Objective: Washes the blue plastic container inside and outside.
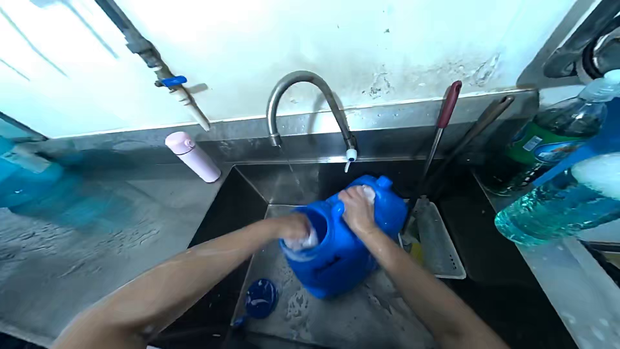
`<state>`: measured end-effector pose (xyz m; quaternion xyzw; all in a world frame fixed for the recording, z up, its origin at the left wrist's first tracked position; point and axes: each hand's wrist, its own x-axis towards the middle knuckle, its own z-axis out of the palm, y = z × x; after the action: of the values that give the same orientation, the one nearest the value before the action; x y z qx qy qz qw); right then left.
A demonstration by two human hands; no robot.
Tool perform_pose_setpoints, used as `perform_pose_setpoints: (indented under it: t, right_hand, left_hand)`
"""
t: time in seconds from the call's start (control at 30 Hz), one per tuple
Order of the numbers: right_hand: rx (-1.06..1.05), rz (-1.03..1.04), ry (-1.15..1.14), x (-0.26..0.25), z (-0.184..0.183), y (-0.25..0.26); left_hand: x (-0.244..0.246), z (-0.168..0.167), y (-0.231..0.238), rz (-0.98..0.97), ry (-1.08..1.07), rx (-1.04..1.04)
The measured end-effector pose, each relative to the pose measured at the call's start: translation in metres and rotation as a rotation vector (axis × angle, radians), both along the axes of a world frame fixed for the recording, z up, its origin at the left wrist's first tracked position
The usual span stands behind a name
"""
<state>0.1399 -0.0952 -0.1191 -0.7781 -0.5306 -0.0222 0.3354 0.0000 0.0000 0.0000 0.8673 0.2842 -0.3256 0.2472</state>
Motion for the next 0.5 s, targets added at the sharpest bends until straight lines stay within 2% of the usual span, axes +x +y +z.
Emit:
perform_pose_setpoints:
  t: [0.07, 0.1, 0.13, 0.17, 0.2, 0.23, 0.27, 0.3, 0.37, 0.43, 0.5]
  right_hand:
    - [-0.42, 0.085, 0.138, 0.019, 0.038, 0.005]
    - [-0.519, 0.155, 0.232, 0.03, 0.044, 0.011]
    - [-0.493, 0.178, 0.352, 0.042, 0.041, 0.019]
    - [-0.345, 0.126, 0.48, 0.054, 0.033, 0.029]
    - [-0.151, -0.011, 0.574, 0.064, 0.027, 0.043]
    - [-0.057, -0.184, 0.624, 0.069, 0.032, 0.057]
    - [-0.087, -0.341, 0.599, 0.071, 0.04, 0.068]
    - [-0.164, -0.465, 0.475, 0.075, 0.043, 0.076]
    - [-0.228, -0.551, 0.23, 0.085, 0.043, 0.075]
    - [-0.109, -0.388, 0.145, 0.062, 0.05, 0.055]
    - [-0.022, 0.048, 0.228, -0.003, 0.055, 0.024]
  left_hand:
    - [-0.02, 0.033, 0.012, 0.127, -0.44, 0.023]
    - [-0.035, 0.034, 0.017, 0.194, -0.619, -0.025]
    - [-0.052, 0.026, 0.019, 0.27, -0.731, -0.123]
    - [-0.07, 0.01, 0.019, 0.354, -0.775, -0.254]
    - [-0.086, -0.01, 0.014, 0.449, -0.783, -0.381]
    - [-0.099, -0.032, 0.006, 0.541, -0.765, -0.488]
    - [-0.111, -0.05, -0.003, 0.616, -0.748, -0.562]
    - [-0.122, -0.065, -0.01, 0.669, -0.732, -0.621]
    - [-0.141, -0.078, -0.008, 0.716, -0.73, -0.702]
    - [-0.148, -0.074, 0.004, 0.776, -0.776, -0.795]
    - [-0.13, -0.062, 0.011, 0.858, -0.872, -0.873]
